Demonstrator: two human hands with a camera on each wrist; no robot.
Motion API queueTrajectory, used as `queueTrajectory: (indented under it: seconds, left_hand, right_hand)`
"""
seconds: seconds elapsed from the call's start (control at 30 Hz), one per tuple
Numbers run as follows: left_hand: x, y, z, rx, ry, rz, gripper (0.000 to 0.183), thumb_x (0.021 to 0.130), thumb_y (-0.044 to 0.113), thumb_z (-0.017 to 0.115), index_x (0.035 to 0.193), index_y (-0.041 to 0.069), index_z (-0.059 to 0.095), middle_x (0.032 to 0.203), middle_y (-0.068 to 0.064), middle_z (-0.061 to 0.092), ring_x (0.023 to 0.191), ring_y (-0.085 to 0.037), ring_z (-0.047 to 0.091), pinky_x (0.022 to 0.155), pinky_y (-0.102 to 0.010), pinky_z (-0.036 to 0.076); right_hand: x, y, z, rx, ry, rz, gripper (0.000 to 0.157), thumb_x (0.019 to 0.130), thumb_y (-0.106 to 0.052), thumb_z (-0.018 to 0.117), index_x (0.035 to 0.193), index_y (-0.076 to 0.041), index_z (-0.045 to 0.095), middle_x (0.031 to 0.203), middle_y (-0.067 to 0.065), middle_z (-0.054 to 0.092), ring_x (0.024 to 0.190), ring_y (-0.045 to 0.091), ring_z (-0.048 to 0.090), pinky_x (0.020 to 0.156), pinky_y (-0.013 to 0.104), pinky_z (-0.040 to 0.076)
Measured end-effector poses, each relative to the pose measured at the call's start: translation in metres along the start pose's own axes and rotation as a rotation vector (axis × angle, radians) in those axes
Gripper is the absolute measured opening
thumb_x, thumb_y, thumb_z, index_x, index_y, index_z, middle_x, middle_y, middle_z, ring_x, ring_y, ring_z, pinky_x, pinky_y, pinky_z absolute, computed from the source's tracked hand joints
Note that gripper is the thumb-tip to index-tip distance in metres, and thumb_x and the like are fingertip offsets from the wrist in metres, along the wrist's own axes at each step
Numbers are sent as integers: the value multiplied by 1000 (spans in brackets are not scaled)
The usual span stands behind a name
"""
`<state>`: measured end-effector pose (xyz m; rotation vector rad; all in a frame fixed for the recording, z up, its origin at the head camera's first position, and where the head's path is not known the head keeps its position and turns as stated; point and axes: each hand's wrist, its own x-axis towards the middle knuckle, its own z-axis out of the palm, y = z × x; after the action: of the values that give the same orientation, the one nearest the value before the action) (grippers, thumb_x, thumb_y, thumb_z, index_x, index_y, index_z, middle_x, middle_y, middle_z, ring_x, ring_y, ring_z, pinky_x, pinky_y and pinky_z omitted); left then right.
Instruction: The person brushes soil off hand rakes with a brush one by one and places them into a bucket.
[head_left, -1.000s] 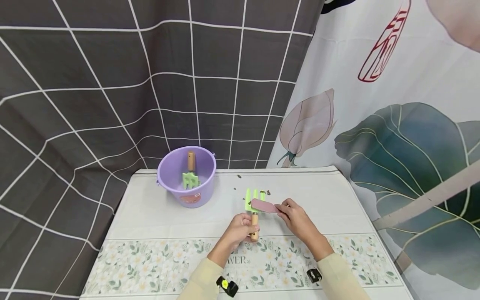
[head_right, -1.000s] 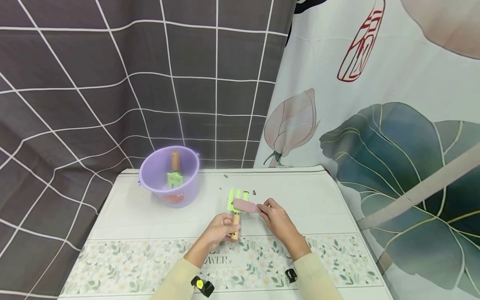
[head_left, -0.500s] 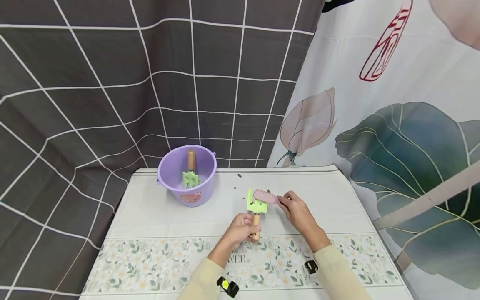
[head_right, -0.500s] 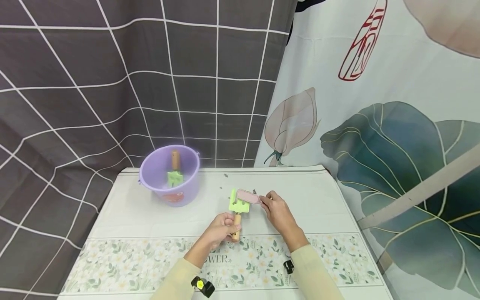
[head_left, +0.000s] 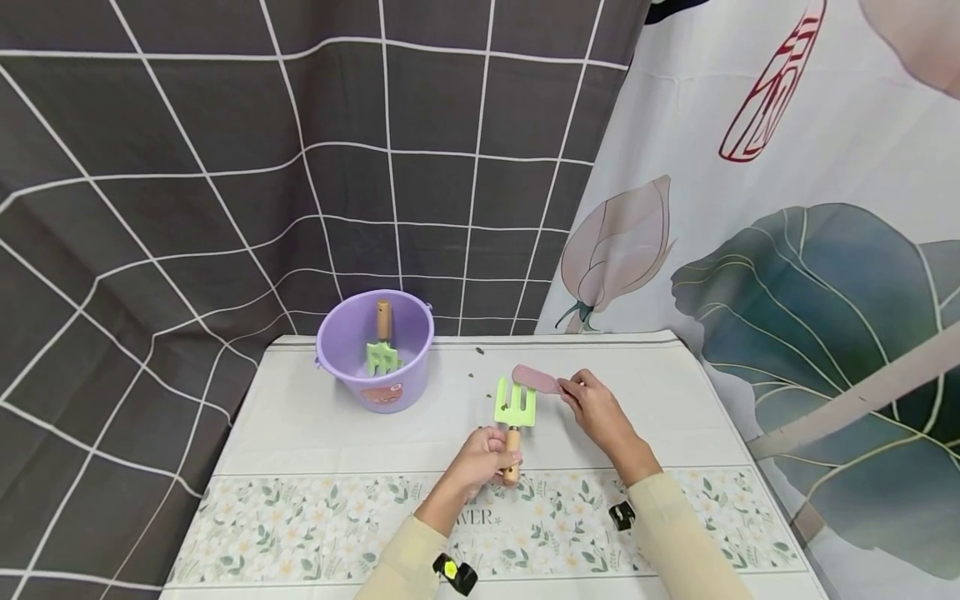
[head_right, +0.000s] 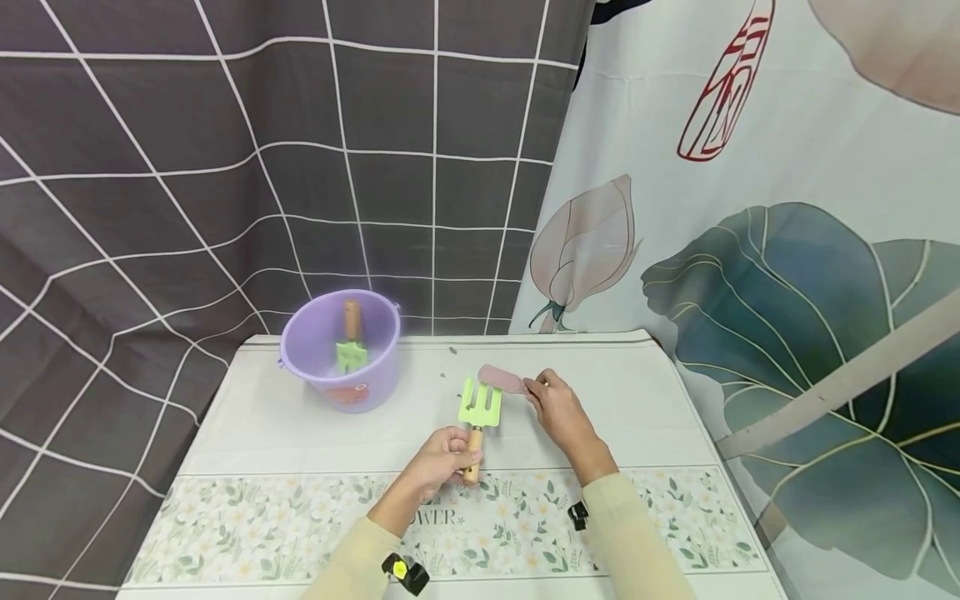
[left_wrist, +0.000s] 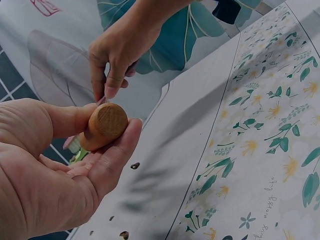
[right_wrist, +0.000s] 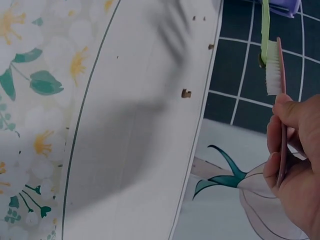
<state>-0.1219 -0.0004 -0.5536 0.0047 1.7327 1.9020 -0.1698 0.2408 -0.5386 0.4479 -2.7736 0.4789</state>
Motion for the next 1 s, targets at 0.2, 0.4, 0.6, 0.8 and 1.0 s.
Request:
queueTrajectory:
  seconds: [0.2,0.4,0.6,0.8,1.0]
  left_hand:
    - [-1,2,-1,14,-2,0,28,97,1,67,120,-9,53,99,-16,68,82,-22,69,65,-34,65]
    - [-2,2,-3,16,-2,-10,30,97,2,68,120,-9,53,100,-15,68,80,-21,68,65,-34,65]
    - [0,0,-5,8,-13,-16,31,97,1,68,121,-9,52,100,-16,68,80,-23,69,66,-36,66]
    - [2,-1,-6,2,-1,-25,32,96,0,68,121,-10,52,100,-16,67,78,-21,67,66,-36,66]
    - [4,-1,-6,16,1,-23,32,96,2,68,122,-9,52,100,-16,67,79,-21,67,66,-36,65]
  right_hand:
    - [4,3,1,12,7,1,25,96,-7,73,119,2,73,101,13,62,87,24,67,73,38,61]
    - [7,6,1,16,3,38,25,96,-7,72,119,2,73,101,15,62,86,26,67,73,40,61]
    - [4,5,-3,32,20,68,26,97,-8,72,121,1,73,101,14,63,86,25,66,72,40,61]
    - [-11,-2,-4,84,-51,-24,25,97,-10,72,121,-3,74,103,8,62,83,16,63,69,34,58]
    - [-26,-6,0,85,-96,-66,26,96,-10,73,121,-4,74,102,5,63,80,10,59,65,27,55]
